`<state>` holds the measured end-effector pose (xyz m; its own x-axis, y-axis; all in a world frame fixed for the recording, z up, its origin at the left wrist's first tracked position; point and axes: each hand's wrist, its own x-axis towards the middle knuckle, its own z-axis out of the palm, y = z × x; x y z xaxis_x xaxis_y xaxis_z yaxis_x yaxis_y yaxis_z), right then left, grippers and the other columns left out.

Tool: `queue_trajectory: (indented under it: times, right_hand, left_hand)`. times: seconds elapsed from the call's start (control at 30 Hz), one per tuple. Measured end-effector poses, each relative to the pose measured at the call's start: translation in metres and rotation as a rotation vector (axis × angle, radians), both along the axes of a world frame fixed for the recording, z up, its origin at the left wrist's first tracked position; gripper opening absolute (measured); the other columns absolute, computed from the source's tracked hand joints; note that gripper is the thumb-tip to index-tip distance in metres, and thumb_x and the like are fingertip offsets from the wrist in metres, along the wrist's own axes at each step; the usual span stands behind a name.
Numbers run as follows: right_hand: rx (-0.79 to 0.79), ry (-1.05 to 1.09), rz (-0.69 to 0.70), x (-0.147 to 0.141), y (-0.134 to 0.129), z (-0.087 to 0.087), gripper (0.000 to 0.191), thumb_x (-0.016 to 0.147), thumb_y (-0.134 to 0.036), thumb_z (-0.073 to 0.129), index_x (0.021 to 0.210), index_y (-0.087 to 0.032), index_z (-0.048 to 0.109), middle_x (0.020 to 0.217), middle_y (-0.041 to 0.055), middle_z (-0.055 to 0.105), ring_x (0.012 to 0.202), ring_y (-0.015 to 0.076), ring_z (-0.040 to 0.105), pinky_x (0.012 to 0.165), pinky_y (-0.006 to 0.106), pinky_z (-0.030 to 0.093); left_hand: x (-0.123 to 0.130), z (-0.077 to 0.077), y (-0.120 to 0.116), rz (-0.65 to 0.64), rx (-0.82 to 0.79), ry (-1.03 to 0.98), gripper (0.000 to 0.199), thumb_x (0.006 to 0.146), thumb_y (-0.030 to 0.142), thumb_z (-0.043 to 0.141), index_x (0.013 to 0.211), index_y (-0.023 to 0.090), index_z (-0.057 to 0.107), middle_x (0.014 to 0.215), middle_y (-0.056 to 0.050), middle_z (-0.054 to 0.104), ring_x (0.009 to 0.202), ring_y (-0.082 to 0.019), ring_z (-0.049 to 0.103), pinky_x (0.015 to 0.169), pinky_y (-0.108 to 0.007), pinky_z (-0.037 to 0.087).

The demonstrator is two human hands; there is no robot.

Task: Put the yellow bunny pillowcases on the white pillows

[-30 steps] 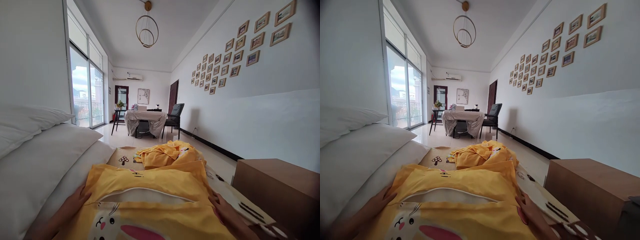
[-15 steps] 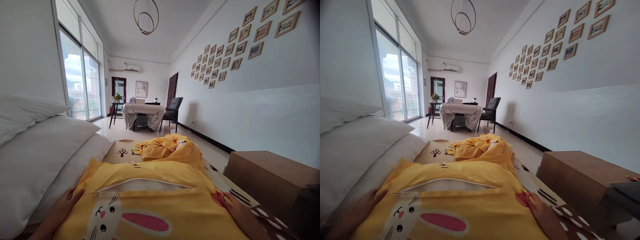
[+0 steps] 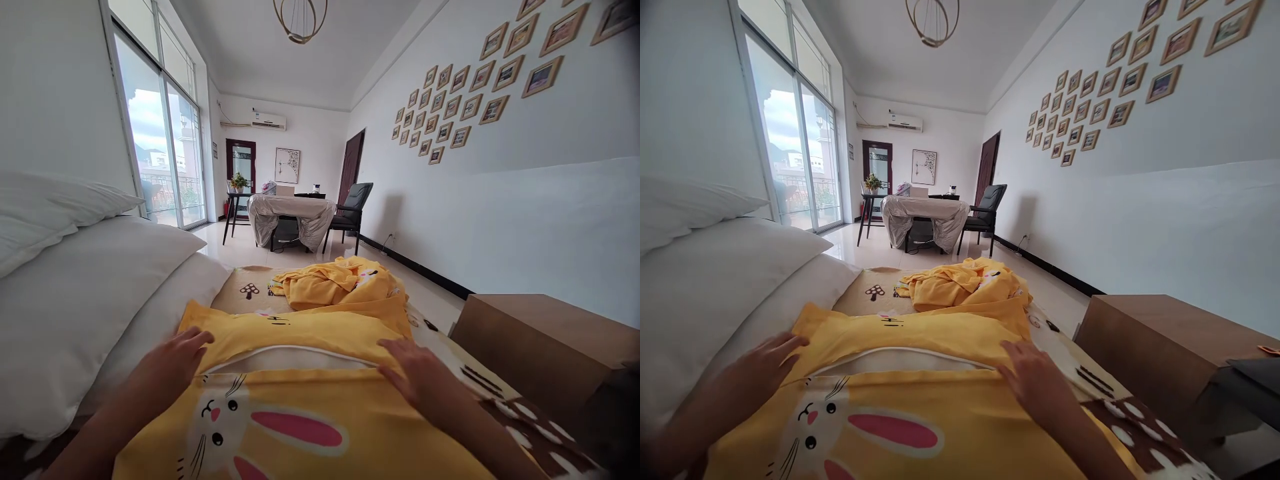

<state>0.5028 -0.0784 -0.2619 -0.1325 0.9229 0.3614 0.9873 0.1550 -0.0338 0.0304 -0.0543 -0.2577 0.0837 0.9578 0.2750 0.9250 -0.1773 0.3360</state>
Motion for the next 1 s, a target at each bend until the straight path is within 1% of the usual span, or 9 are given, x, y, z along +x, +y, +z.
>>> queue_trajectory:
  times: [0.1,0.17,0.23,0.33,0.43,0.57,0.73,0.87,1.0]
  right_hand:
    - [-0.032,-0.018,0.274,-0.088,-0.010,0.029,0.022,0.084,-0.028,0.055,0.104,-0.020,0.063,0.098,0.0079,0.068,0.086,0.0234,0.062,0.077,0.036,0.044]
    - [-0.036,-0.076,0.407,-0.144,-0.014,0.033,0.014,0.082,-0.025,0.060,0.095,-0.020,0.063,0.089,0.0060,0.068,0.083,0.0227,0.061,0.076,0.036,0.042]
    - [-0.009,-0.107,0.503,-0.187,-0.014,0.024,0.013,0.081,-0.025,0.062,0.092,-0.018,0.061,0.089,0.0065,0.067,0.083,0.0223,0.059,0.076,0.035,0.040]
    - [0.031,-0.049,0.554,-0.223,-0.002,-0.002,0.022,0.077,-0.027,0.067,0.094,-0.017,0.059,0.093,0.0070,0.065,0.085,0.0233,0.056,0.076,0.036,0.038]
    - [0.096,0.117,0.518,-0.234,0.012,-0.031,0.023,0.076,-0.026,0.068,0.095,-0.017,0.057,0.093,0.0060,0.062,0.085,0.0227,0.053,0.075,0.035,0.036]
    - [0.238,0.268,0.547,-0.234,0.017,-0.056,0.012,0.079,-0.015,0.059,0.090,-0.019,0.057,0.083,0.0041,0.057,0.079,0.0201,0.047,0.072,0.033,0.033]
    - [0.427,0.235,0.764,-0.235,0.016,-0.063,0.008,0.080,-0.013,0.054,0.083,-0.018,0.059,0.069,0.0020,0.051,0.068,0.0170,0.042,0.067,0.032,0.030]
    - [0.527,0.189,0.824,-0.237,0.016,-0.064,0.016,0.084,-0.009,0.050,0.091,-0.017,0.061,0.065,0.0012,0.051,0.065,0.0159,0.041,0.068,0.032,0.030]
    - [0.510,0.183,0.843,-0.237,0.015,-0.062,0.018,0.086,-0.009,0.047,0.088,-0.017,0.062,0.066,0.0021,0.052,0.065,0.0158,0.041,0.067,0.032,0.030]
  left_hand:
    - [0.039,0.031,0.008,-0.139,-0.103,0.025,0.035,0.085,0.038,0.032,0.095,0.024,0.062,0.099,-0.006,0.065,0.095,-0.025,0.059,0.081,-0.034,0.043]
    - [0.054,0.037,0.014,-0.191,-0.149,0.006,0.032,0.086,0.037,0.033,0.089,0.023,0.061,0.090,-0.005,0.066,0.089,-0.024,0.059,0.075,-0.032,0.042]
    - [0.059,0.033,0.018,-0.248,-0.165,-0.017,0.030,0.088,0.035,0.034,0.084,0.021,0.060,0.085,-0.004,0.065,0.084,-0.022,0.058,0.072,-0.030,0.041]
    - [0.053,0.023,0.019,-0.376,-0.254,-0.063,0.026,0.088,0.035,0.039,0.084,0.021,0.061,0.085,-0.002,0.065,0.080,-0.018,0.057,0.071,-0.027,0.042]
    - [0.039,0.018,0.016,-0.457,-0.388,-0.124,0.024,0.087,0.035,0.045,0.089,0.020,0.063,0.086,-0.001,0.065,0.080,-0.017,0.057,0.071,-0.025,0.043]
    - [0.019,0.016,0.012,-0.428,-0.443,-0.158,0.022,0.086,0.035,0.048,0.092,0.023,0.066,0.093,-0.001,0.066,0.089,-0.018,0.057,0.081,-0.026,0.044]
    - [-0.003,0.011,0.009,-0.319,-0.459,-0.075,0.020,0.083,0.040,0.054,0.088,0.027,0.069,0.093,0.001,0.068,0.099,-0.021,0.054,0.090,-0.027,0.039]
    - [-0.010,0.013,0.011,-0.235,-0.466,-0.072,0.022,0.084,0.036,0.050,0.085,0.026,0.069,0.087,0.002,0.070,0.094,-0.022,0.054,0.087,-0.028,0.038]
    - [-0.012,0.016,0.014,-0.184,-0.474,-0.051,0.024,0.085,0.033,0.044,0.085,0.025,0.066,0.079,0.001,0.071,0.094,-0.023,0.053,0.083,-0.030,0.038]
